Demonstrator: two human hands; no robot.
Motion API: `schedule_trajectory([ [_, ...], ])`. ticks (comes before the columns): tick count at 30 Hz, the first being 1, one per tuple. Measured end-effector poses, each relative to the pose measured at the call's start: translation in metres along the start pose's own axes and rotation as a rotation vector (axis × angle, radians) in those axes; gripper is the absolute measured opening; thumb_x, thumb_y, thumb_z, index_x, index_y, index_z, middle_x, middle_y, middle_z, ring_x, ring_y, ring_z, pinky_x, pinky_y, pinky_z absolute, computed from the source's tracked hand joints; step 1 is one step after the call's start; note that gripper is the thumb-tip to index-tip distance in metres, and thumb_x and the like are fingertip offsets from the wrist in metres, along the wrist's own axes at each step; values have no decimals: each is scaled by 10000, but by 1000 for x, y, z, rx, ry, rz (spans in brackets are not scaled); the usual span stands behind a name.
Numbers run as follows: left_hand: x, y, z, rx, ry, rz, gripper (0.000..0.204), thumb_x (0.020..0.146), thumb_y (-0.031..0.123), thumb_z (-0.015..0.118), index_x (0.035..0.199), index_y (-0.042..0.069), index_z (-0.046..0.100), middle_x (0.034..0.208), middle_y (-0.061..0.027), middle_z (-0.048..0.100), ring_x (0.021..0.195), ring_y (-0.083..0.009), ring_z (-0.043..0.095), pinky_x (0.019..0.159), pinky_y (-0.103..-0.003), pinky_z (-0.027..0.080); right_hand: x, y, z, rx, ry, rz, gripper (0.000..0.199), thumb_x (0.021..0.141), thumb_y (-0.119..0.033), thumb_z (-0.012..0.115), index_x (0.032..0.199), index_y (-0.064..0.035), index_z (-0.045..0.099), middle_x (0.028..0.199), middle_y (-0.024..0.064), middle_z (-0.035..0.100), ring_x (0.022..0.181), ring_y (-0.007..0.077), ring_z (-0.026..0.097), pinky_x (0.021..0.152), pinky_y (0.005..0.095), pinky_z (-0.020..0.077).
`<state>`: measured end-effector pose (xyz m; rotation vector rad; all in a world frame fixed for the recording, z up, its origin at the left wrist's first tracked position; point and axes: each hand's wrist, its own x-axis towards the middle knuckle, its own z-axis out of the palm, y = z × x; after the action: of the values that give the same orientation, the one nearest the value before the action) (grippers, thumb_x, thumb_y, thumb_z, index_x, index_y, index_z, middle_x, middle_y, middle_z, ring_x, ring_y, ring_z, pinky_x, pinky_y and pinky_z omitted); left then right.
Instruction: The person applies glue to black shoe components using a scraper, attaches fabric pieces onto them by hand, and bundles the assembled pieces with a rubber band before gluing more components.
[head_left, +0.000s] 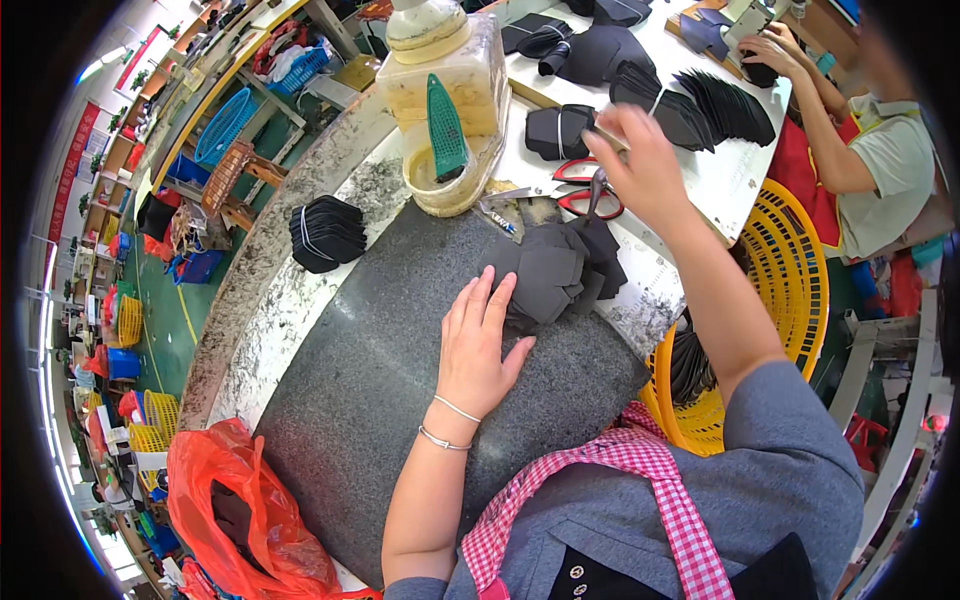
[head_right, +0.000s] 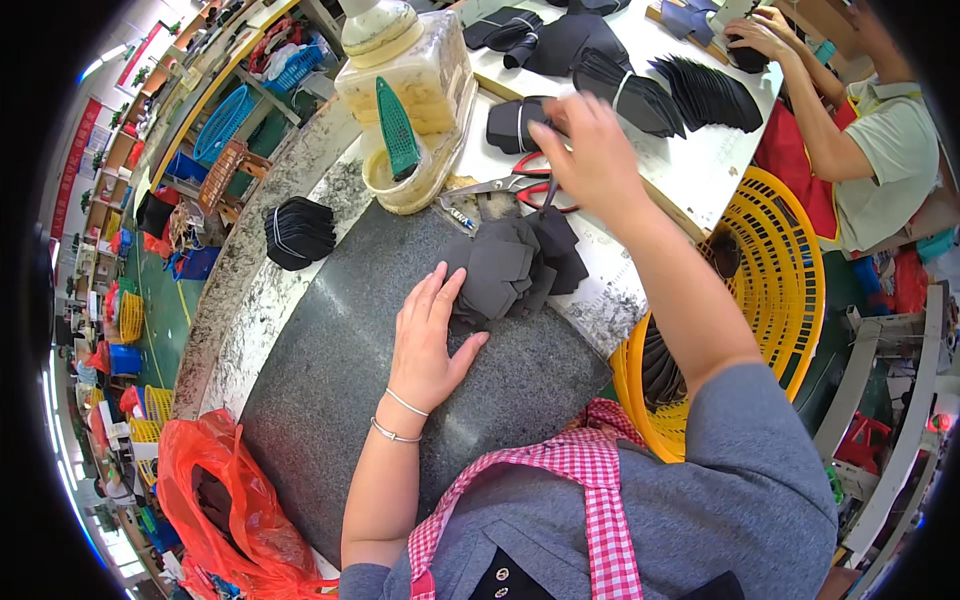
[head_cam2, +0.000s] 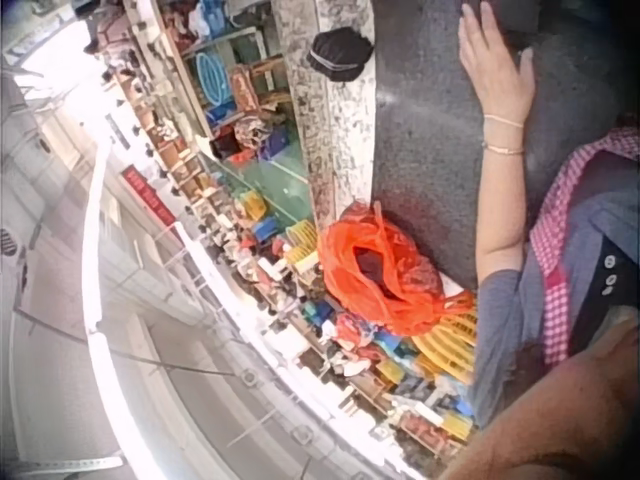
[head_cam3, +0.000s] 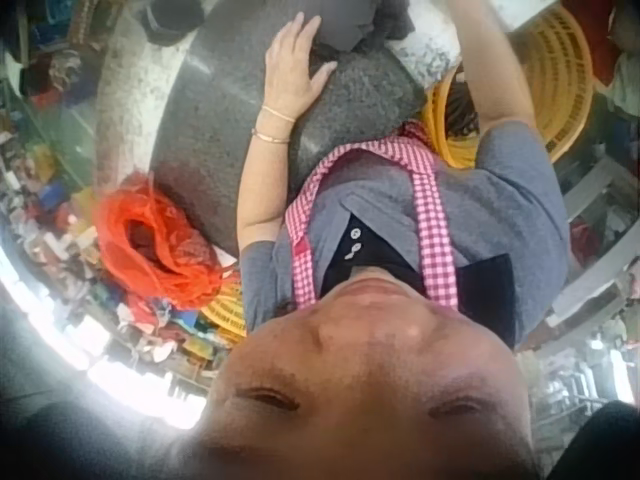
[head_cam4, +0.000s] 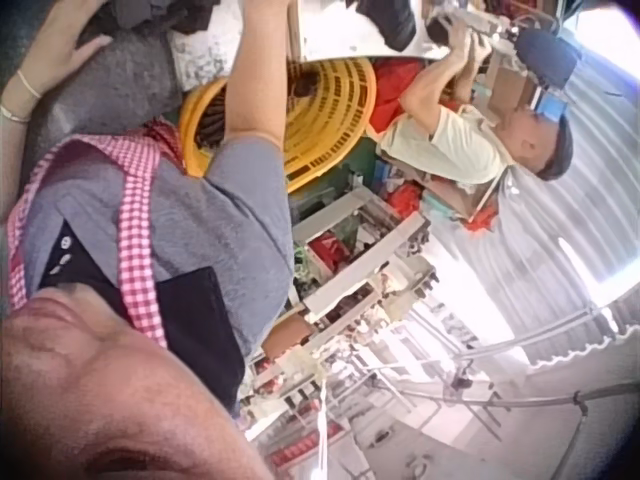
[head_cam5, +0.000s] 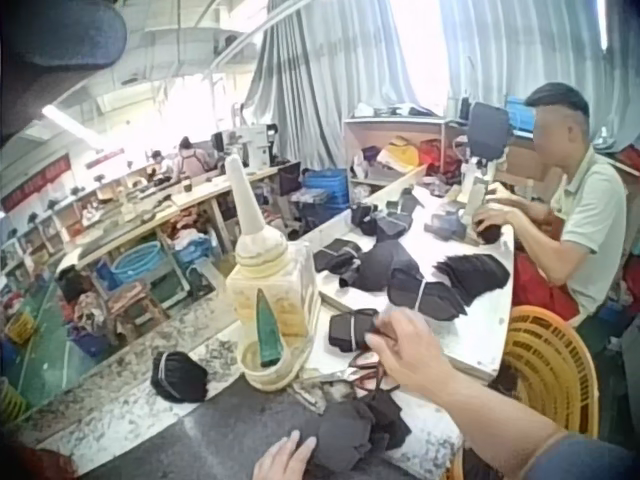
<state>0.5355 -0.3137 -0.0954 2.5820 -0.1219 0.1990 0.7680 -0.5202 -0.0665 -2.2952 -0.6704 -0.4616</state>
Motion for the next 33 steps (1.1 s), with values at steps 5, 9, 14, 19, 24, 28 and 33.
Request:
schedule_trajectory([
  [5, 10, 5, -6, -47, 9, -25, 795, 848, 281, 807, 1506, 28, 441, 1494, -227, 485, 1322, -399, 489, 1118, -470, 388, -102, -18, -24, 15, -487, 465, 490, 993, -472, 616, 1136, -4, 638, 909, 187, 721, 895, 358, 712, 777, 461, 544],
  [9, 34, -8, 2, -126, 117, -92, 727, 935, 351, 722, 1459, -74, 451, 1329, -254, 553, 1165, -390, 564, 1037, -444, 450, -129, -23, -10, -50, -444, 261, 692, 959, -566, 619, 1206, 77, 551, 1160, 233, 537, 1150, 405, 512, 985, 471, 449],
  [14, 35, -11, 5, -152, -3, -260, 666, 916, 337, 756, 1385, -82, 534, 1146, -209, 563, 1014, -304, 615, 892, -392, 529, -125, -48, 10, -22, -388, 158, 752, 923, -564, 678, 1220, 101, 491, 1158, 266, 541, 1122, 426, 527, 987, 480, 446],
  [19, 17, -2, 7, -342, 82, -308, 545, 906, 255, 792, 1303, -23, 543, 1177, -178, 545, 961, -220, 643, 750, -313, 567, -123, -70, 17, 353, -292, 243, 695, 882, -405, 789, 1274, 62, 456, 1206, 259, 532, 1152, 414, 551, 1008, 469, 453],
  [24, 8, 0, 13, -533, 62, -416, 601, 919, 142, 777, 1380, -25, 429, 1310, -171, 466, 956, -199, 696, 708, -304, 620, -123, -70, 28, 482, -101, 196, 591, 856, -249, 818, 1264, 30, 494, 1163, 226, 588, 1123, 349, 608, 971, 425, 492],
  [28, 1, 6, 4, -1160, 120, -592, 1005, 844, 65, 835, 1593, 139, 169, 1507, -214, 289, 1081, -282, 677, 781, -370, 637, -115, -69, 16, 732, -233, 179, 482, 812, -131, 826, 1190, 16, 565, 1083, 157, 662, 988, 248, 683, 862, 359, 539],
  [33, 13, -28, -29, -1257, -217, -414, 765, 804, 100, 881, 1438, 7, 464, 1292, -146, 623, 975, -215, 709, 735, -325, 634, -95, -71, -3, 741, -552, 16, 493, 814, -167, 842, 1193, 5, 579, 1095, 163, 648, 1029, 303, 675, 895, 380, 522],
])
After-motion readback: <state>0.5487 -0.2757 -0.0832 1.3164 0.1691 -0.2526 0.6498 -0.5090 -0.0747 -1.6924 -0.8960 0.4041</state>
